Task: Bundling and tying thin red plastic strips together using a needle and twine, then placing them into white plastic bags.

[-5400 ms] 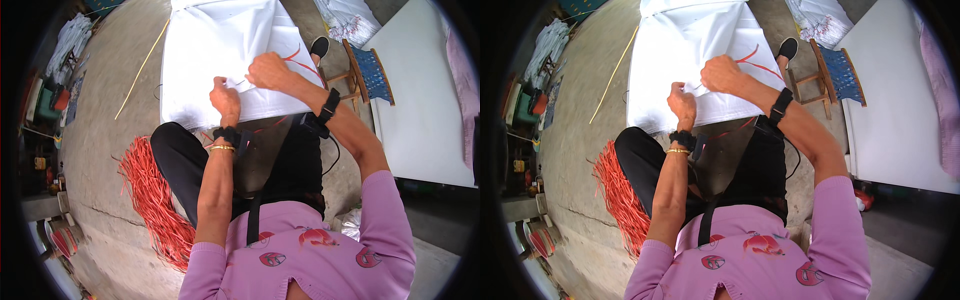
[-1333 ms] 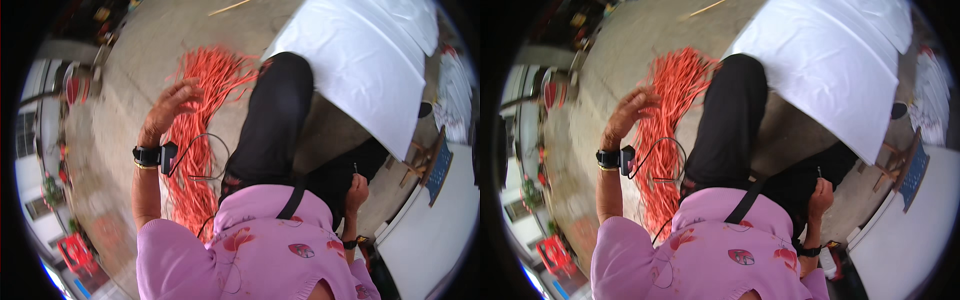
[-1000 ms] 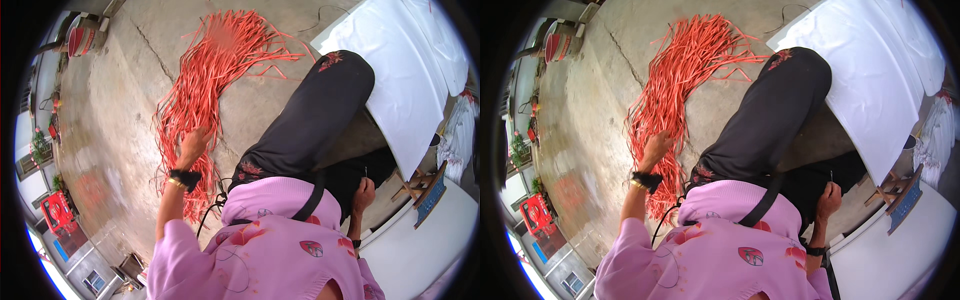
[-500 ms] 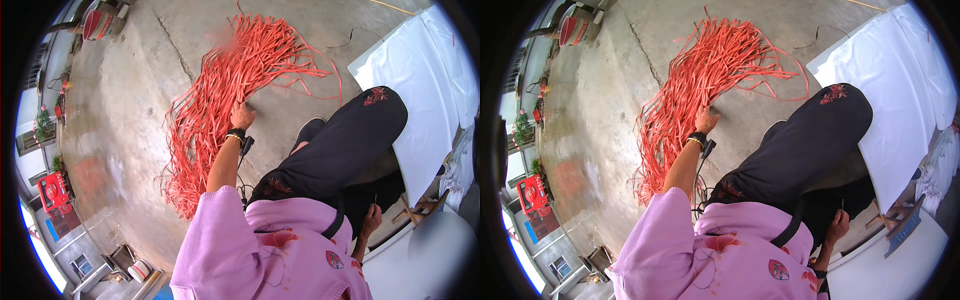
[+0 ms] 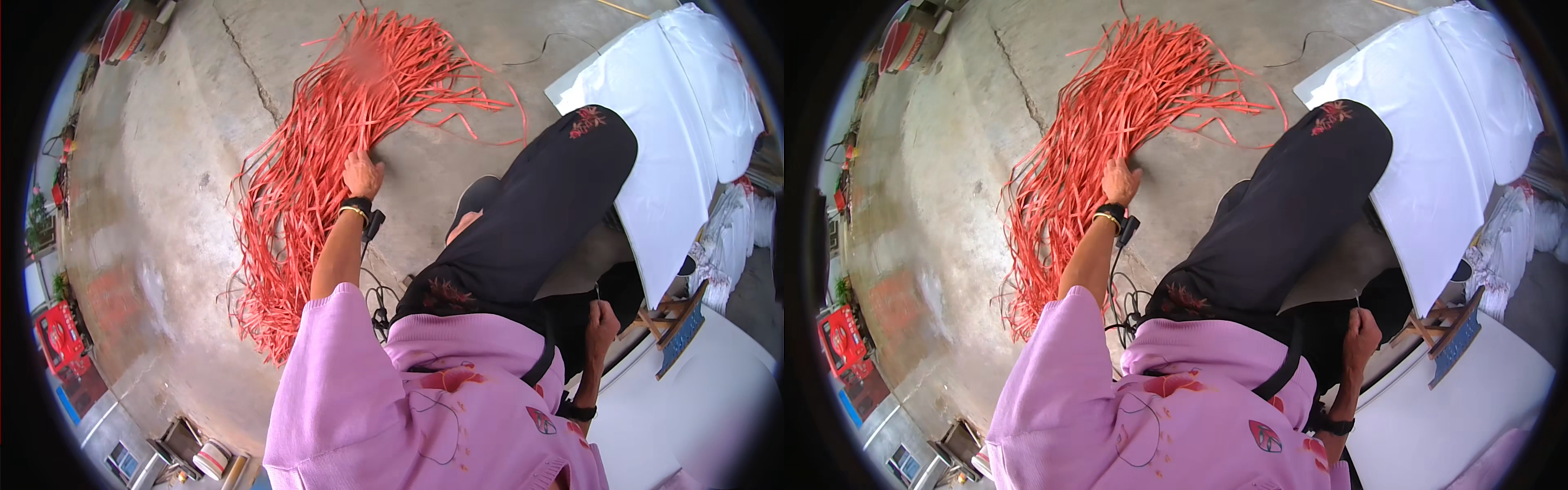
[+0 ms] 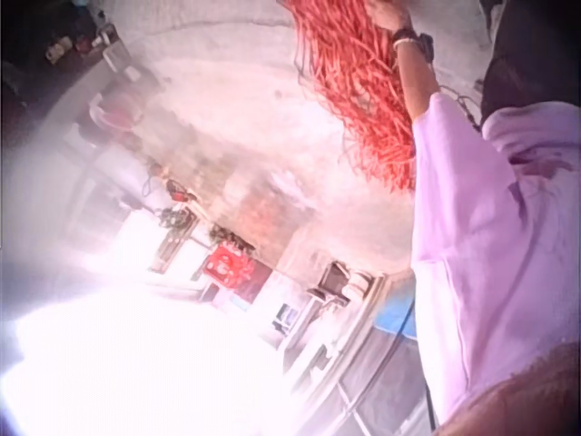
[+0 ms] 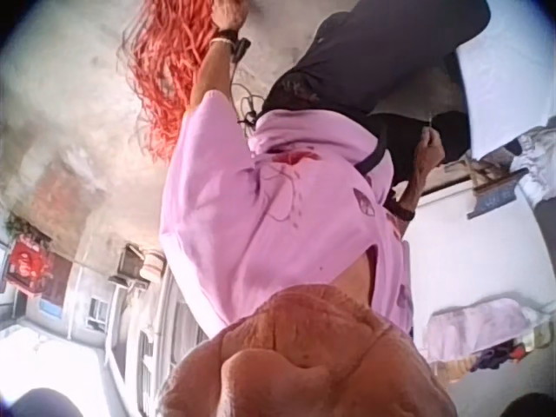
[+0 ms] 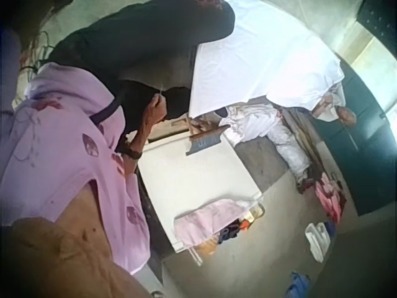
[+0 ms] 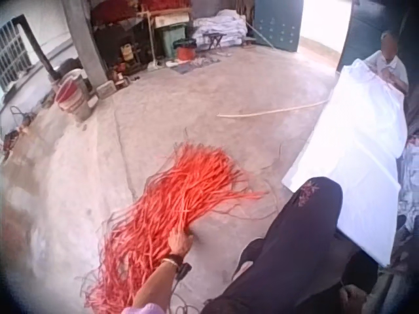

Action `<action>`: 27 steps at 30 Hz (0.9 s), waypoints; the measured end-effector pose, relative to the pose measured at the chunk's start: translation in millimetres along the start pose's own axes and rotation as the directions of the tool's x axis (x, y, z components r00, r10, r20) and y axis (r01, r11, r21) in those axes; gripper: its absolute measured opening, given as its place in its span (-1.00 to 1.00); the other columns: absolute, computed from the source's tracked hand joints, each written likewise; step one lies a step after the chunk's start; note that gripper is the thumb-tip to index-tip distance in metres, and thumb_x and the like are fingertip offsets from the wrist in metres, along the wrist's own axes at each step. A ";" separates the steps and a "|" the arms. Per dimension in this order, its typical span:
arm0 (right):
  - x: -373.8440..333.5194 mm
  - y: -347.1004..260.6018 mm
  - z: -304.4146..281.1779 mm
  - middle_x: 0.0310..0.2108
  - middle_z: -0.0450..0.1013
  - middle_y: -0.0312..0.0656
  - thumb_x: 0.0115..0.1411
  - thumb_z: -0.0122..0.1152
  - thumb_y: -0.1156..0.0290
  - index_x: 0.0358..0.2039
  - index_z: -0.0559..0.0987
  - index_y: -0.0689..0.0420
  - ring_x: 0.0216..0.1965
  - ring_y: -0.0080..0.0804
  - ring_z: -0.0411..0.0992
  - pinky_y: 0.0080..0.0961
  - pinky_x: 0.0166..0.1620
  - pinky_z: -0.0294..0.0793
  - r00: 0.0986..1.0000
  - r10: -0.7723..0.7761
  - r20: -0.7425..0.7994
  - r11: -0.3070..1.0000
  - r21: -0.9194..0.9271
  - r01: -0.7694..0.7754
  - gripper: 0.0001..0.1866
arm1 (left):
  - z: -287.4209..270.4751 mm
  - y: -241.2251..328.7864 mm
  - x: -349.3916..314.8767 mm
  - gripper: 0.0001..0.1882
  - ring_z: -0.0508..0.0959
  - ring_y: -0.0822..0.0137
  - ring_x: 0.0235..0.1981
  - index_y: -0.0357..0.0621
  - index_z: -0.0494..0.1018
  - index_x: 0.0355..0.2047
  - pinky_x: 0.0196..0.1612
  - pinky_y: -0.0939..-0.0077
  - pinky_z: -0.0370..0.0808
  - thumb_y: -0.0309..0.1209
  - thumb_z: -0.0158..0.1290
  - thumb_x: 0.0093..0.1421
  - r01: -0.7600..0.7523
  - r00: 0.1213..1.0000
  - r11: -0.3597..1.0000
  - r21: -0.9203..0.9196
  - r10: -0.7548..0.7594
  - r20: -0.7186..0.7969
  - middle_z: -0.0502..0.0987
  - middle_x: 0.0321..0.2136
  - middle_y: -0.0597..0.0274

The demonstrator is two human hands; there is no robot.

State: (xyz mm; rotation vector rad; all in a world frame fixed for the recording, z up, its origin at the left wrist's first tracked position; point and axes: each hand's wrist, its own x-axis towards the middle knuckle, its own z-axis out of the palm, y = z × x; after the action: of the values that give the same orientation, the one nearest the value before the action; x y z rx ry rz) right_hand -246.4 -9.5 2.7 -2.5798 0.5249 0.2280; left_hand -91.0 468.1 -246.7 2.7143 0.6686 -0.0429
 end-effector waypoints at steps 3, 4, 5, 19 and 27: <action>2.4 -9.4 -5.3 -0.63 0.31 -0.09 0.13 0.03 0.43 -0.44 0.47 0.29 -0.60 -0.44 0.27 -0.51 -0.45 0.28 0.997 -0.045 -0.061 0.998 -0.057 0.042 -0.84 | 14.2 10.9 -19.3 -0.55 0.39 0.04 -0.13 -0.14 0.30 -0.18 -0.17 0.12 0.38 -0.24 0.14 -0.05 -0.104 0.995 0.989 0.103 0.103 0.014 0.39 -0.21 0.05; 1.5 -11.1 -7.5 -0.63 0.30 -0.08 0.13 0.03 0.43 -0.43 0.47 0.29 -0.60 -0.43 0.27 -0.50 -0.46 0.28 0.998 -0.041 0.040 0.998 -0.045 0.043 -0.84 | 14.8 13.7 -22.0 -0.55 0.39 0.04 -0.13 -0.14 0.30 -0.18 -0.17 0.12 0.38 -0.24 0.14 -0.05 -0.169 0.985 0.985 0.031 0.168 0.038 0.39 -0.21 0.05; 0.2 -12.4 -9.1 -0.63 0.30 -0.08 0.13 0.03 0.43 -0.43 0.47 0.29 -0.60 -0.43 0.27 -0.50 -0.46 0.28 0.998 -0.045 -0.050 0.996 -0.077 0.042 -0.84 | 13.1 15.5 -22.7 -0.56 0.39 0.04 -0.14 -0.14 0.31 -0.19 -0.17 0.12 0.38 -0.24 0.13 -0.05 -0.163 0.987 0.986 0.035 0.163 0.015 0.39 -0.22 0.05; -7.6 -23.5 -15.2 -0.68 0.24 -0.09 0.10 0.08 0.45 -0.48 0.43 0.30 -0.62 -0.43 0.21 -0.48 -0.49 0.23 0.989 -0.145 0.015 0.989 -0.034 0.145 -0.85 | -18.6 25.0 45.1 -0.46 0.49 0.06 -0.14 -0.17 0.43 -0.22 -0.06 0.11 0.33 -0.02 0.09 -0.11 -0.015 0.988 0.978 0.207 -0.017 0.153 0.52 -0.24 0.02; -17.4 -48.6 -52.0 -0.66 0.26 -0.22 0.12 0.06 0.48 -0.45 0.46 0.29 -0.58 -0.57 0.22 -0.59 -0.48 0.23 0.985 -0.153 -0.084 0.986 0.050 0.158 -0.88 | 21.0 49.5 -16.4 -0.50 0.35 0.06 -0.07 -0.21 0.36 -0.21 -0.13 0.15 0.38 -0.15 0.15 -0.09 -0.219 0.965 0.975 0.036 0.222 -0.140 0.37 -0.13 0.04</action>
State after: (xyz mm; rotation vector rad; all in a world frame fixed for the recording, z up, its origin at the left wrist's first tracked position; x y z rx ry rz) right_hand -239.3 9.2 73.2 -2.5674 0.3506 0.0554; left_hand -81.9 412.7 -248.7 2.8134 0.4015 0.2027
